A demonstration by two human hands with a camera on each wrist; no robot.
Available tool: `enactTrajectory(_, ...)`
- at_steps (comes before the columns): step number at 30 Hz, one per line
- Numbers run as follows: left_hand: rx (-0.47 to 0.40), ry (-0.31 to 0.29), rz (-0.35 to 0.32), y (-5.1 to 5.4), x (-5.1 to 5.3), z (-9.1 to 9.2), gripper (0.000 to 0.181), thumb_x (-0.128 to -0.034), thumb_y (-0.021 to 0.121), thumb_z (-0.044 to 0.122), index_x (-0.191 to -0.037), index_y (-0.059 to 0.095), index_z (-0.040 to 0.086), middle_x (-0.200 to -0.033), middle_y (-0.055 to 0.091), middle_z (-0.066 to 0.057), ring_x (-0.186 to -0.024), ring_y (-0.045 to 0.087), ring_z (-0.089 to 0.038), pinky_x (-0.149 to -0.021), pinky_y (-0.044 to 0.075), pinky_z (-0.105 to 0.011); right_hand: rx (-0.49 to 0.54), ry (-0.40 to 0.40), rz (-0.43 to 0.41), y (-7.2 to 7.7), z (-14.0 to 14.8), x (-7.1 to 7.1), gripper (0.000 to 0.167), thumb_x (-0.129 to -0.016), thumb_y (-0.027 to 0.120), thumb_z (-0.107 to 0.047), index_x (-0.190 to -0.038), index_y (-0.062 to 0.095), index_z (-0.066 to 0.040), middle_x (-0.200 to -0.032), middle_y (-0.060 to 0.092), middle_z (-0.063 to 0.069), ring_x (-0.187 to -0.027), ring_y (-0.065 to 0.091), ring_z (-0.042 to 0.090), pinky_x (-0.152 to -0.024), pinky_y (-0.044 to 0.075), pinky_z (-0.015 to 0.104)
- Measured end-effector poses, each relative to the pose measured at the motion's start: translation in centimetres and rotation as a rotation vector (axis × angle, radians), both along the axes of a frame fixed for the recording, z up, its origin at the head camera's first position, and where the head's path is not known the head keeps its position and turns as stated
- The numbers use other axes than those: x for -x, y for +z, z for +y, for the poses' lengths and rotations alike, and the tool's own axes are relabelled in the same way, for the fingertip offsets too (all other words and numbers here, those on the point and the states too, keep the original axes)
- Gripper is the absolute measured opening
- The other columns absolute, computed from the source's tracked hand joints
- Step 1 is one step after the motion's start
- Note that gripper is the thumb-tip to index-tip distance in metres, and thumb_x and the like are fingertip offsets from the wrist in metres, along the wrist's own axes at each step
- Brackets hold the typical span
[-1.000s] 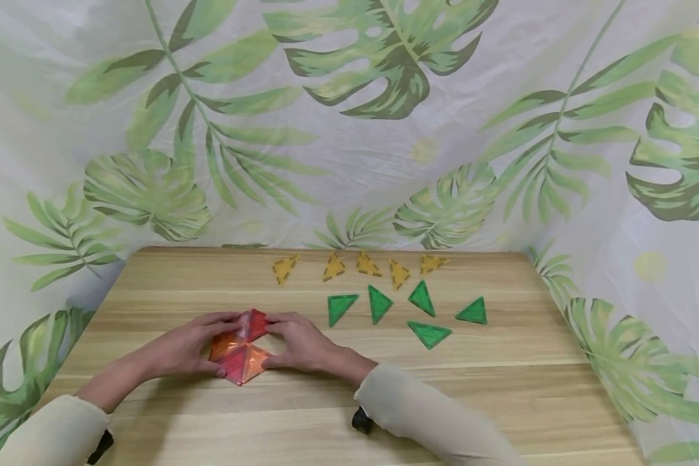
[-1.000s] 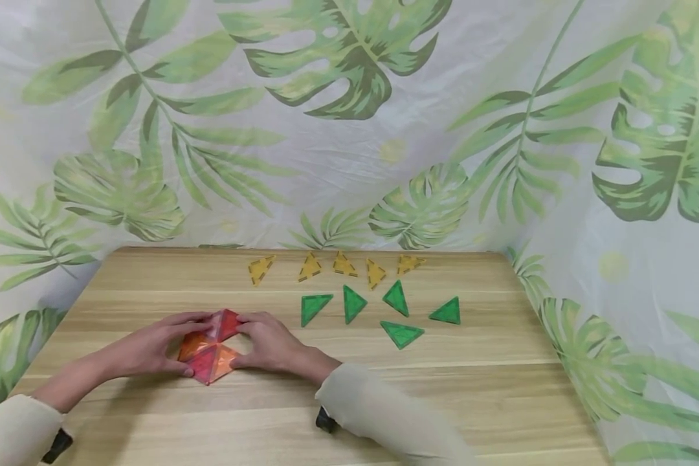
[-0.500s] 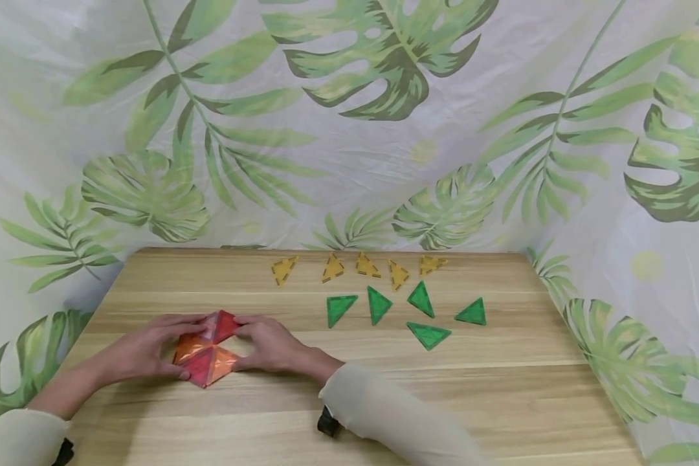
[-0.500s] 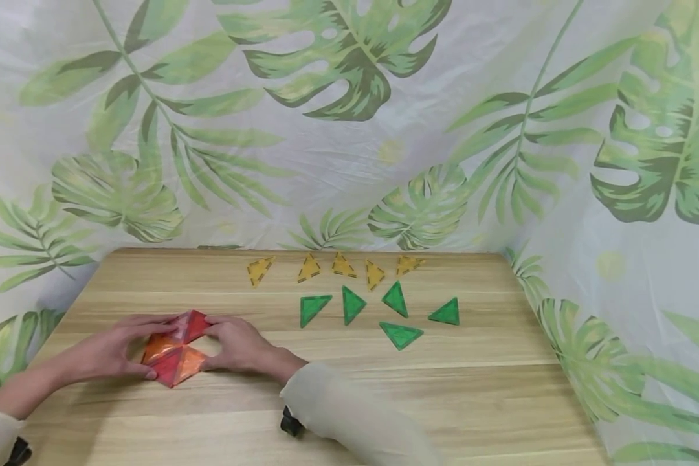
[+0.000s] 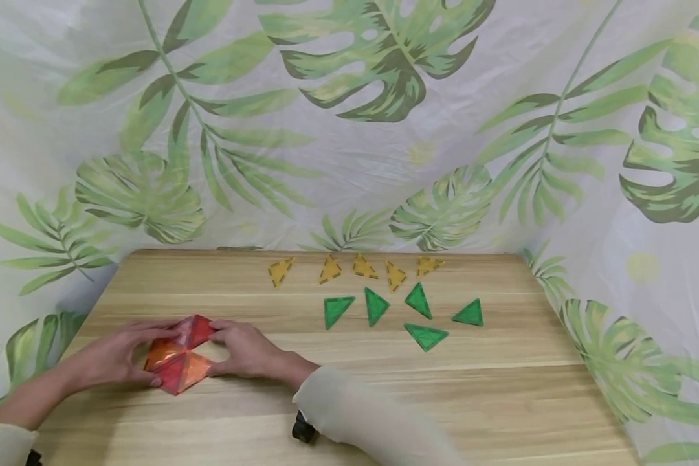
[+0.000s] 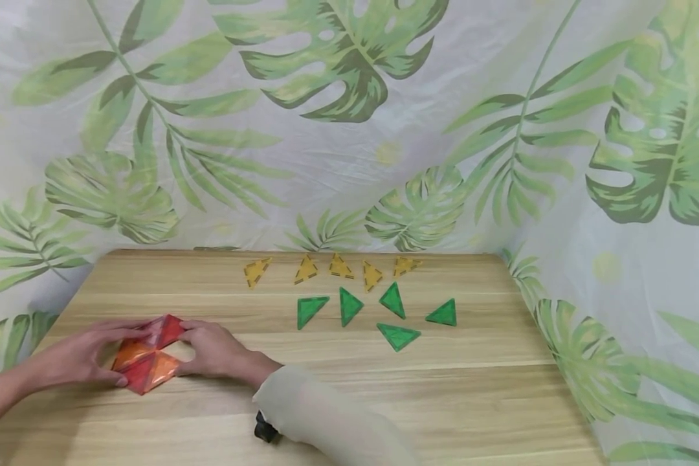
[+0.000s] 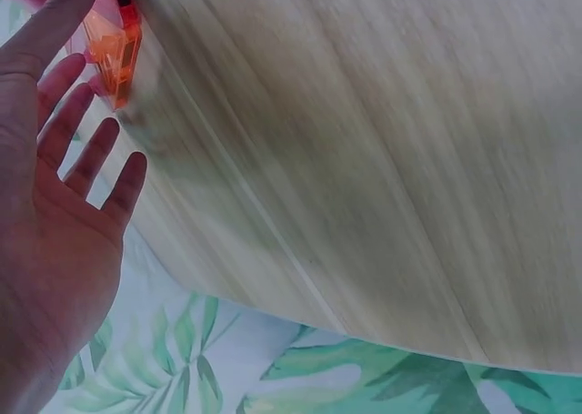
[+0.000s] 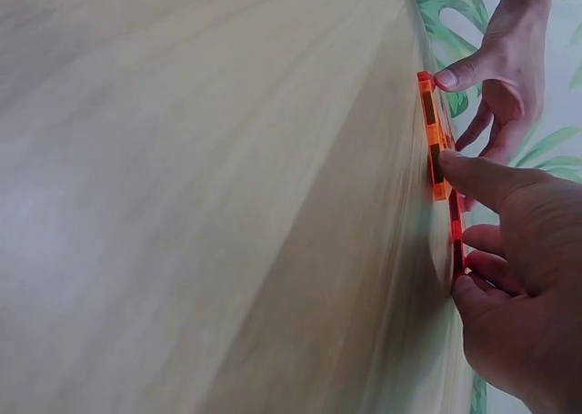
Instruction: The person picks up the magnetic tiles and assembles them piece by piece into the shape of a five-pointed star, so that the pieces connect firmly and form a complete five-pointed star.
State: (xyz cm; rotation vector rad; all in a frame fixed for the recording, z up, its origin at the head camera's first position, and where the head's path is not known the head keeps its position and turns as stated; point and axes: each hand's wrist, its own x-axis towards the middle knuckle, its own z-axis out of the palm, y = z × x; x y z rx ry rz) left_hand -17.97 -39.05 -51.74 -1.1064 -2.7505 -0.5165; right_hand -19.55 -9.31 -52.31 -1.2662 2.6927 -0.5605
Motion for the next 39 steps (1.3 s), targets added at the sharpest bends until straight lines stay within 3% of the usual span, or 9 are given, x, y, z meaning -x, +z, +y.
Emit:
enactTrajectory(7,-0.06,-0.027,-0.003,-0.3,-0.4,-0.8,0.082,-0.0576,0.103,0.045,-0.128,0.076,0.014,-0.144,0.064,0.003,-0.12,0.059,-0.018,-0.103,0.022,0.0,0.014,0.006,-0.048,0.1,-0.3,-0.3,0.066,-0.092,0.081,-0.05,-0.146,0.066,-0.015,-0.162,0.049,-0.004,-0.146,0.045,0.002,-0.114,0.033,0.01)
enactTrajectory(15,-0.036,0.039,-0.056,1.2,-0.6,0.7,0.074,-0.0647,0.101,0.042,-0.128,0.076,0.012,-0.138,0.067,-0.021,-0.118,0.064,-0.043,-0.099,0.033,-0.006,0.078,0.009,-0.062,0.3,2.3,0.1,0.067,-0.093,0.08,-0.048,-0.148,0.064,-0.012,-0.162,0.05,-0.002,-0.147,0.045,0.004,-0.116,0.033,0.013)
enactTrajectory(20,-0.037,0.08,-0.108,2.2,-0.6,2.6,0.082,-0.071,0.098,0.046,-0.137,0.071,0.006,-0.14,0.065,-0.021,-0.121,0.064,-0.043,-0.098,0.035,-0.007,0.106,0.016,-0.098,0.9,4.5,-0.1,0.066,-0.095,0.079,-0.047,-0.148,0.063,-0.011,-0.161,0.051,0.0,-0.149,0.044,0.007,-0.119,0.034,0.019)
enactTrajectory(22,-0.041,0.091,-0.124,2.6,-0.5,3.5,0.081,-0.0729,0.097,0.046,-0.138,0.07,0.005,-0.141,0.064,-0.02,-0.123,0.063,-0.041,-0.099,0.041,-0.015,0.128,0.023,-0.115,1.2,5.5,-0.3,0.065,-0.095,0.079,-0.045,-0.148,0.063,-0.01,-0.161,0.052,0.002,-0.148,0.046,0.01,-0.12,0.036,0.021)
enactTrajectory(27,-0.053,0.112,-0.165,3.3,-0.2,5.6,0.076,-0.0787,0.094,0.044,-0.14,0.068,0.008,-0.149,0.059,-0.018,-0.13,0.057,-0.041,-0.093,0.054,-0.053,0.154,0.023,-0.132,1.9,8.6,-0.7,0.064,-0.096,0.08,-0.042,-0.148,0.063,-0.009,-0.161,0.052,0.005,-0.149,0.046,0.014,-0.12,0.038,0.026)
enactTrajectory(32,-0.088,0.097,-0.165,3.3,0.4,7.3,0.074,-0.0804,0.094,0.039,-0.14,0.068,0.005,-0.151,0.058,-0.018,-0.131,0.058,-0.036,-0.099,0.051,-0.033,0.148,0.009,-0.118,2.3,12.1,-0.8,0.066,-0.096,0.08,-0.041,-0.149,0.061,-0.008,-0.16,0.052,0.008,-0.149,0.047,0.019,-0.121,0.039,0.031)
enactTrajectory(33,-0.091,0.095,-0.173,3.3,0.5,7.6,0.074,-0.0811,0.094,0.039,-0.141,0.067,0.004,-0.151,0.057,-0.018,-0.123,0.062,-0.033,-0.095,0.051,-0.029,0.151,0.004,-0.118,2.4,12.9,-0.8,0.066,-0.096,0.08,-0.04,-0.15,0.06,-0.007,-0.16,0.053,0.008,-0.149,0.047,0.021,-0.121,0.039,0.032)
enactTrajectory(35,-0.097,0.095,-0.178,3.4,0.7,8.2,0.075,-0.082,0.092,0.04,-0.141,0.066,0.003,-0.151,0.057,-0.021,-0.123,0.062,-0.036,-0.099,0.052,-0.033,0.159,-0.01,-0.115,2.5,14.4,-0.7,0.067,-0.095,0.081,-0.038,-0.15,0.06,-0.006,-0.159,0.053,0.009,-0.148,0.048,0.023,-0.121,0.04,0.035)
enactTrajectory(39,-0.112,0.112,-0.226,3.4,1.2,9.5,0.079,-0.0845,0.09,0.043,-0.146,0.062,0.002,-0.153,0.055,-0.022,-0.129,0.059,-0.044,-0.104,0.05,-0.06,0.183,-0.051,-0.128,2.5,17.4,-0.2,0.067,-0.094,0.084,-0.033,-0.149,0.06,-0.005,-0.159,0.053,0.011,-0.148,0.048,0.027,-0.12,0.042,0.044)
